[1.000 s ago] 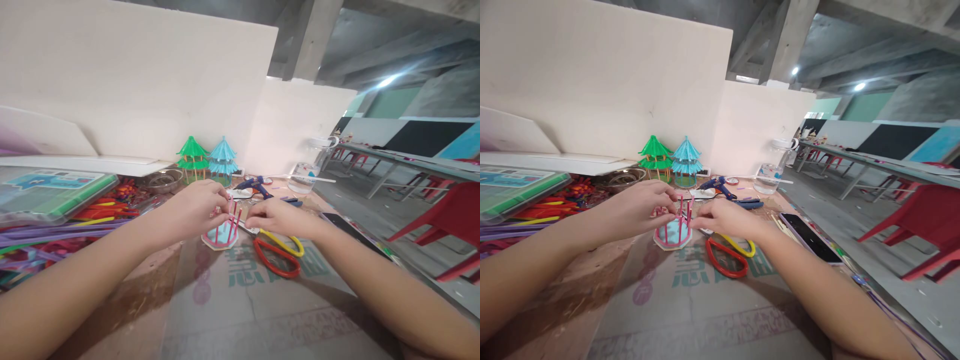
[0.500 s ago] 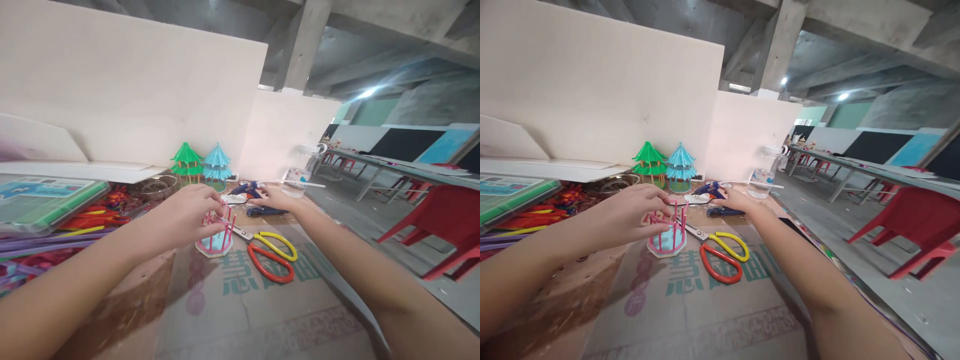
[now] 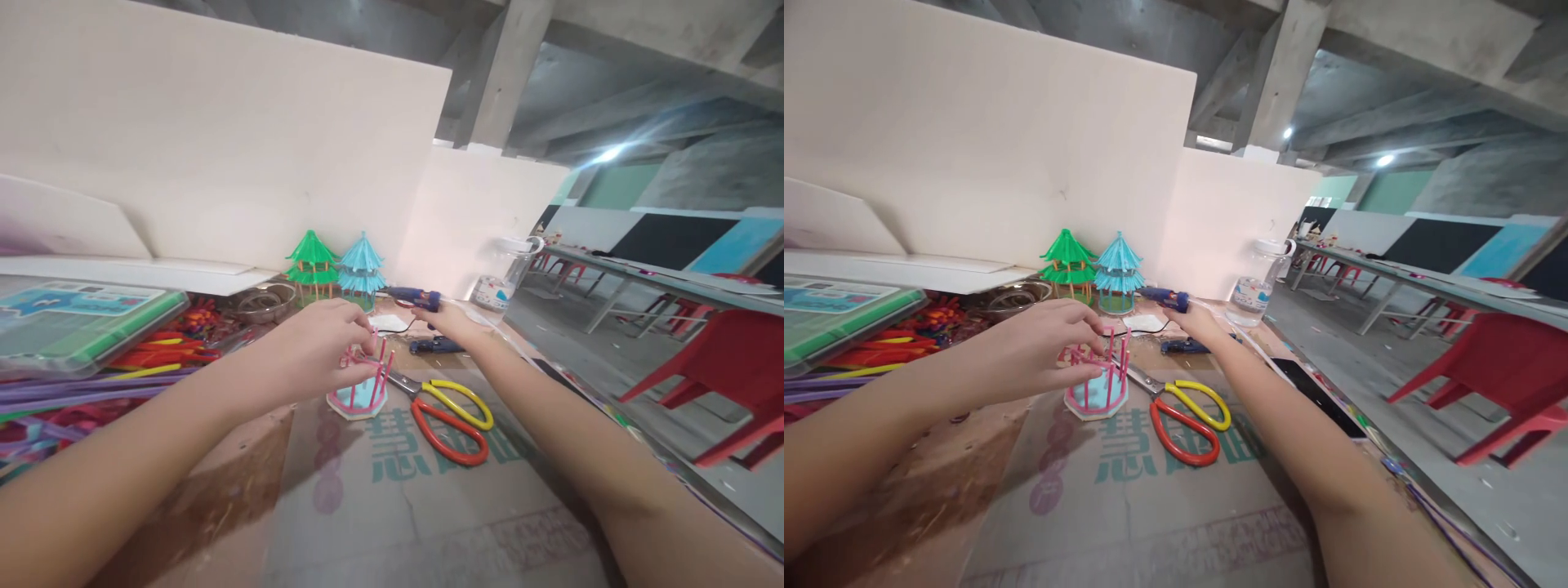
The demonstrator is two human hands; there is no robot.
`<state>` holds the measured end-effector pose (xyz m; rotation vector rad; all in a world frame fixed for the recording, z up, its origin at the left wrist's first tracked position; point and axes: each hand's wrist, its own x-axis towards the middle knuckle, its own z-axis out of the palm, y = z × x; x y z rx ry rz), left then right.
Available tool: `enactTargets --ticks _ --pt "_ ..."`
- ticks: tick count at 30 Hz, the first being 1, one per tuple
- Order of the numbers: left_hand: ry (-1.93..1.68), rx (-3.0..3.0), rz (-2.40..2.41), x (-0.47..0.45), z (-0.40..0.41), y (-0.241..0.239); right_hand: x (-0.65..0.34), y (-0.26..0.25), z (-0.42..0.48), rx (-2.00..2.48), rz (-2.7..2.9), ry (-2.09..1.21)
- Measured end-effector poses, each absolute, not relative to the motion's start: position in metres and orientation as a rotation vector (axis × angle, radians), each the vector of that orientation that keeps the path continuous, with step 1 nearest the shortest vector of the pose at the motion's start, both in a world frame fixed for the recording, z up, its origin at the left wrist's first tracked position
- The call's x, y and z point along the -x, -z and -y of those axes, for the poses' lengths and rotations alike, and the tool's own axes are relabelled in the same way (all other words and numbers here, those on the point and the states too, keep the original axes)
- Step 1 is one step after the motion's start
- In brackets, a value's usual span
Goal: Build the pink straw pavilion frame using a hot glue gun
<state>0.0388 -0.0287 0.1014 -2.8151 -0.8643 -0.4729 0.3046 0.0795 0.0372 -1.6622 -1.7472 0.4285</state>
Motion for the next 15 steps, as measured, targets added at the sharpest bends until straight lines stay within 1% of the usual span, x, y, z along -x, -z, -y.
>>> enactTargets --ticks 5,10,15 --pt "0.495 2.733 0.815 -0.040 0.031 -0.093 -0.314 -0.052 -0.049 1.447 1.710 -0.562" --pt "0.454 2.708 0.829 -0.040 0.026 -0.085 -0.318 -0.067 -0.021 0.950 1.628 -0.917" --pt "0.455 2.726 0.856 -0.044 0.026 -0.086 -0.327 -0.073 -0.009 0.865 1.820 -1.095"
